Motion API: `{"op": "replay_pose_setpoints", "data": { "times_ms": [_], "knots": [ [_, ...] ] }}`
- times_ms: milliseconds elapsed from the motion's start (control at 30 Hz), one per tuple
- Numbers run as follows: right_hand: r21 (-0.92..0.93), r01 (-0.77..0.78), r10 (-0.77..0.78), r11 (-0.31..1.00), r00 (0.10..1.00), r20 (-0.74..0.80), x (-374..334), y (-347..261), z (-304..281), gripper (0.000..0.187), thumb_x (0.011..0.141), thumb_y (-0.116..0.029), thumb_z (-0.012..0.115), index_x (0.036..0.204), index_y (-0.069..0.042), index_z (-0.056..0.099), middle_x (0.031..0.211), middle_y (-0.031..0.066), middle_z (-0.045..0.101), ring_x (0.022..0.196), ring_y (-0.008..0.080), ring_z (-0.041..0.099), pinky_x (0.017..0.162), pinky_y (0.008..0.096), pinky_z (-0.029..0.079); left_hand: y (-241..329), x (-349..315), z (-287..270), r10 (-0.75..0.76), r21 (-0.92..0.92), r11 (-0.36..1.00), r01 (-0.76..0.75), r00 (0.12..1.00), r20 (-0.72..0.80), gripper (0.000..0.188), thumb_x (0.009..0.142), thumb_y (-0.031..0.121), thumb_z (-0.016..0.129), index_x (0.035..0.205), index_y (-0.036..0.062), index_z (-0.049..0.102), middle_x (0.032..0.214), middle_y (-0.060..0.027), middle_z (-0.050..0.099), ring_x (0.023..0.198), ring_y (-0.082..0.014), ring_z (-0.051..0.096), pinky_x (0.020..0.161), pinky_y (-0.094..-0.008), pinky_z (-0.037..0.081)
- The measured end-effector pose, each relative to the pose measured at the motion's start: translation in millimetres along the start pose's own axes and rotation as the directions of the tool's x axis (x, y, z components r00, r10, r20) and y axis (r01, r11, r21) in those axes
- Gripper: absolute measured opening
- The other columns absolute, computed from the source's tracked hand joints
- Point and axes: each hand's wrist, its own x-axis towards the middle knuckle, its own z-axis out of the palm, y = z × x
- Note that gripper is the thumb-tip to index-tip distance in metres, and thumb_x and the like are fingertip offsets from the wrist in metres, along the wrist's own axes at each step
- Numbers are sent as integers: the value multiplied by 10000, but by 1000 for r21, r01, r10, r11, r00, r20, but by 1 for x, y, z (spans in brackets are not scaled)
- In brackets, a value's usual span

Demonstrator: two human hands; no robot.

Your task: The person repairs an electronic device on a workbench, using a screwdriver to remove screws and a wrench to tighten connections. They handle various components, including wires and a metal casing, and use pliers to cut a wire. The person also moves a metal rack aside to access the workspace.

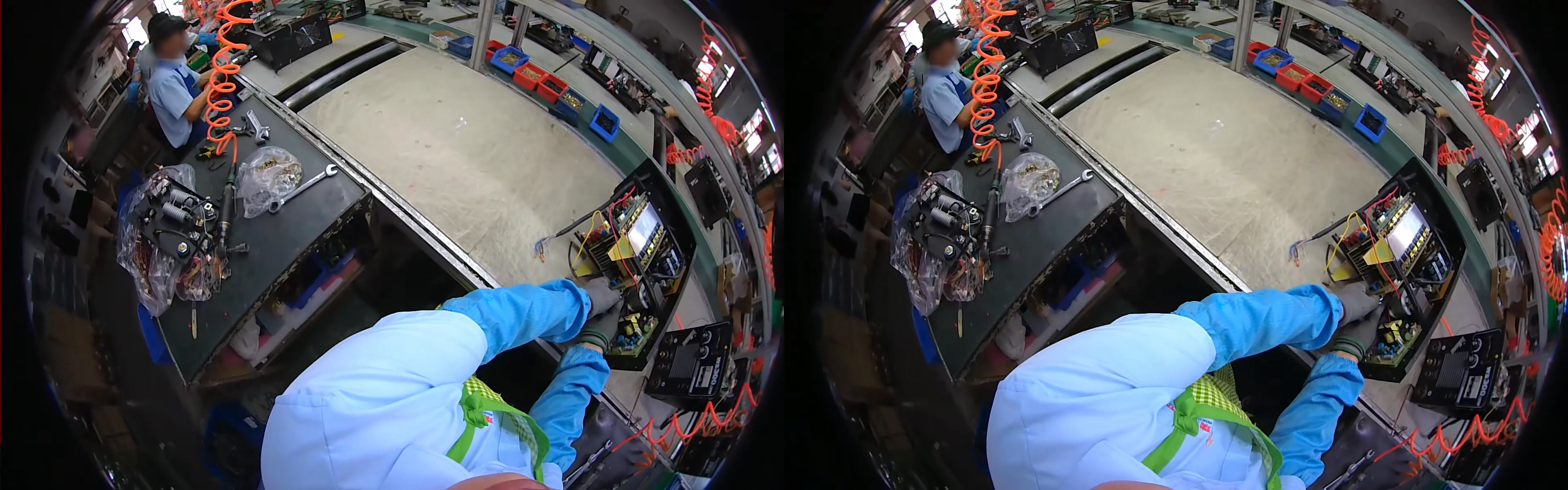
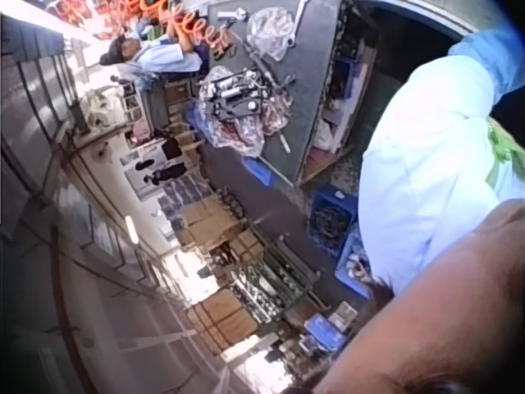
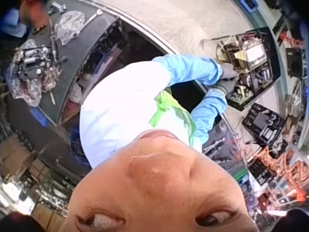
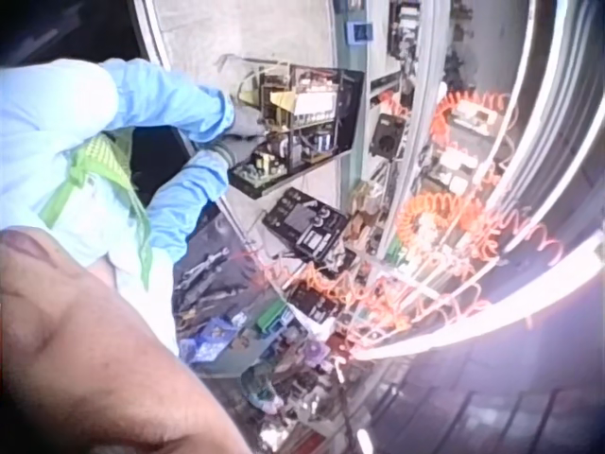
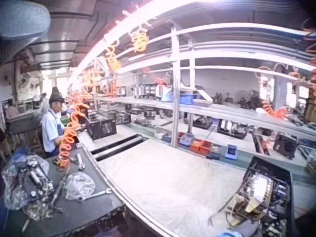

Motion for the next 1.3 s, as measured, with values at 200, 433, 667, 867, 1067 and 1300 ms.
{"op": "replay_pose_setpoints", "data": {
  "times_ms": [200, 433, 667, 867, 1067, 1300],
  "knots": [
    [-138, 151, -153, 979, 988, -6, 3, 5, -11, 427, 985, -415, 435, 1164, -49, 561, 1176, 121, 596, 1092, 249, 556, 978, 388, 420, 0, 1, -2, 104, 96, 990, -101, 994, -34, 453, 785, 289, 551, 1117, -18, 581, 1108, -261, 618, 1063, -396, 585, 950, -427, 450],
    [-80, 70, -55, 994, 984, 170, -2, -1, -2, 432, 980, -408, 454, 1172, -37, 561, 1165, 128, 603, 1070, 252, 572, 972, 382, 428, -9, 9, 7, 171, 154, 974, -167, 985, -9, 423, 845, 331, 521, 1060, -20, 620, 1080, -248, 632, 1054, -393, 590, 938, -435, 453],
    [-81, 179, -190, 980, 970, -153, -12, 9, 13, 421, 987, -384, 459, 1202, -37, 561, 1176, 120, 612, 1063, 244, 589, 971, 379, 437, -4, 4, -4, 115, 228, 965, -129, 991, 70, 498, 899, 412, 452, 1058, -21, 638, 1110, -249, 626, 1044, -400, 596, 931, -430, 456],
    [-180, 239, -260, 954, 960, -104, 1, 10, -3, 437, 974, -392, 481, 1220, -39, 557, 1193, 124, 608, 1077, 244, 587, 979, 389, 433, -15, 26, -6, 66, 109, 992, -64, 998, -20, 500, 831, 400, 591, 1085, -28, 632, 1078, -257, 642, 972, -370, 644, 828, -408, 513],
    [-62, 158, -167, 985, 968, -185, 17, -4, -48, 505, 955, -471, 470, 1170, -29, 587, 1192, 133, 615, 1089, 251, 583, 992, 412, 419, -8, 16, 1, 39, -227, 974, 3, 983, 180, 406, 815, 268, 577, 1082, -32, 629, 806, -163, 677, 588, -239, 653, 562, -342, 533],
    [-289, 100, -205, 952, 910, -361, 14, 10, 1, 536, 939, -532, 445, 1200, -82, 572, 1211, 133, 609, 1125, 291, 562, 977, 450, 414, -35, 42, 20, 22, -177, 984, -32, 998, -58, 385, 805, 304, 604, 1072, 34, 664, 859, -161, 694, 655, -249, 671, 634, -366, 534]
  ]
}}
